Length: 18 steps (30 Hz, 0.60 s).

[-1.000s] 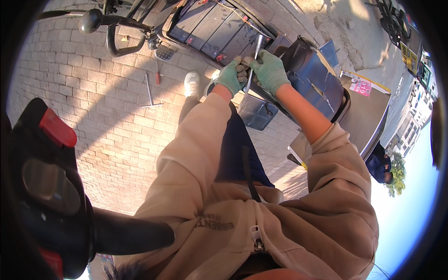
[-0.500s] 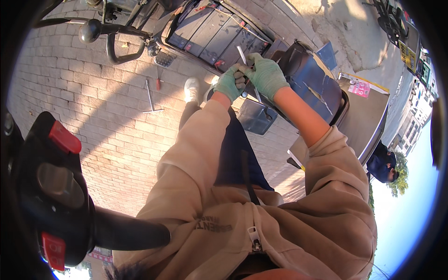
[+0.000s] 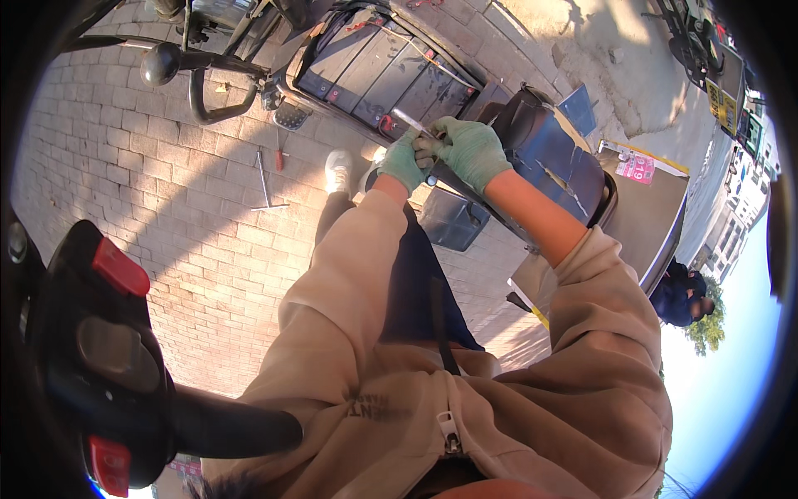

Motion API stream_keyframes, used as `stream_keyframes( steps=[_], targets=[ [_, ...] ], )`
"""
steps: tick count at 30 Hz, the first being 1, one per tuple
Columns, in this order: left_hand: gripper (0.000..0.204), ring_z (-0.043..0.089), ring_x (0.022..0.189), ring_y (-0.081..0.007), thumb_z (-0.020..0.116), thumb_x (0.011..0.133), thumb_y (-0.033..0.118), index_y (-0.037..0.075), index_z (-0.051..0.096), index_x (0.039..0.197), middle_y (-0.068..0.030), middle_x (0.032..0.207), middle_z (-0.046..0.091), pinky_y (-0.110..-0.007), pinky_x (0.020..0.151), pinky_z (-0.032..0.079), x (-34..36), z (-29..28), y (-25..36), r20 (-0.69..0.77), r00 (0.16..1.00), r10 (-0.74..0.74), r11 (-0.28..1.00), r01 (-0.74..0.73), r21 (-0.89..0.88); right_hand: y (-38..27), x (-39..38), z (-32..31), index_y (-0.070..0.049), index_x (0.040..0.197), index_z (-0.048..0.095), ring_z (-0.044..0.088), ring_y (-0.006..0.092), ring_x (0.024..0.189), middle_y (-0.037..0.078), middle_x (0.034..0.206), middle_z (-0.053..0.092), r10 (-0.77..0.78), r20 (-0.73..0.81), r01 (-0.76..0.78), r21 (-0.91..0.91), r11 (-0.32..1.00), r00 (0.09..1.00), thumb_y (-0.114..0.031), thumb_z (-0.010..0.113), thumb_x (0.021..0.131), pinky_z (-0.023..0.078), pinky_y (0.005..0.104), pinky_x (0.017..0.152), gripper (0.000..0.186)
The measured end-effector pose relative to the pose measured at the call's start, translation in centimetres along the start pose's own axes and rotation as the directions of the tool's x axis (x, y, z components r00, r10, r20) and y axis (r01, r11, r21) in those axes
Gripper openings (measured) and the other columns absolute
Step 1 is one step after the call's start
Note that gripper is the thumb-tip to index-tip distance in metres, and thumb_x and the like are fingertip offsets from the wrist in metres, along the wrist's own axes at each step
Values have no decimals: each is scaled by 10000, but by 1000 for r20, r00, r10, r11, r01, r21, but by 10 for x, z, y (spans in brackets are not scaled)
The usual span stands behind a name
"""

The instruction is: The person uses a wrench to loosen and tighten bolts on the battery compartment of an electric scooter. They manipulate wires and adjust components under the seat area, working methodically on the scooter's electrical system.

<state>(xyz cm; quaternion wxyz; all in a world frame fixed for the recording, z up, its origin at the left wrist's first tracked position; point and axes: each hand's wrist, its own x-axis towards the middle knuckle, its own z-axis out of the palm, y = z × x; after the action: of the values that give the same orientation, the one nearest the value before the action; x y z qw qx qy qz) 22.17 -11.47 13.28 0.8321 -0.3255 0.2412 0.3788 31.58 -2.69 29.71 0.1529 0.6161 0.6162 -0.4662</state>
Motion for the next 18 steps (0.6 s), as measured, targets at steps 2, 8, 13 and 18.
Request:
stream_keyframes(
  steps=[2, 8, 13, 18],
  targets=[
    [270, 377, 448, -93, 547, 1024, 328, 98, 616, 900, -2, 648, 529, -259, 396, 354, -1, 4, 2, 99, 995, -7, 994, 18, -110, -1, 1, 10, 13, 1077, 634, 675, 208, 655, 88, 806, 674, 280, 130, -294, 659, 692, 951, -268, 669, 952, 513, 317, 518, 309],
    [281, 239, 416, -73, 535, 1035, 305, 136, 521, 812, 79, 549, 323, -238, 366, 200, -4, 17, 1, -203, 978, 41, 997, -25, 78, 7, -11, 14, 27, 1231, 553, 679, 242, 799, 155, 1016, 648, 118, -285, 9, 407, 913, 951, -187, 722, 871, 561, 358, 630, 451],
    [261, 303, 447, -78, 572, 1017, 305, 116, 572, 836, 63, 577, 394, -238, 383, 251, -1, 4, -1, -129, 991, 34, 998, -26, 60, 14, -11, -3, -80, 1147, 661, 611, 274, 1052, 100, 1063, 661, -481, 160, 442, -704, 557, 862, -202, 708, 783, 524, 379, 875, 387],
    [252, 433, 489, -107, 579, 1011, 321, 114, 602, 870, 32, 639, 507, -250, 401, 334, 0, -10, -13, -162, 980, 117, 992, -108, 64, 9, 19, 1, -111, 883, 688, 635, 269, 934, 57, 901, 677, -490, 281, 511, -742, 434, 825, -224, 642, 805, 525, 392, 756, 144]
  ],
)
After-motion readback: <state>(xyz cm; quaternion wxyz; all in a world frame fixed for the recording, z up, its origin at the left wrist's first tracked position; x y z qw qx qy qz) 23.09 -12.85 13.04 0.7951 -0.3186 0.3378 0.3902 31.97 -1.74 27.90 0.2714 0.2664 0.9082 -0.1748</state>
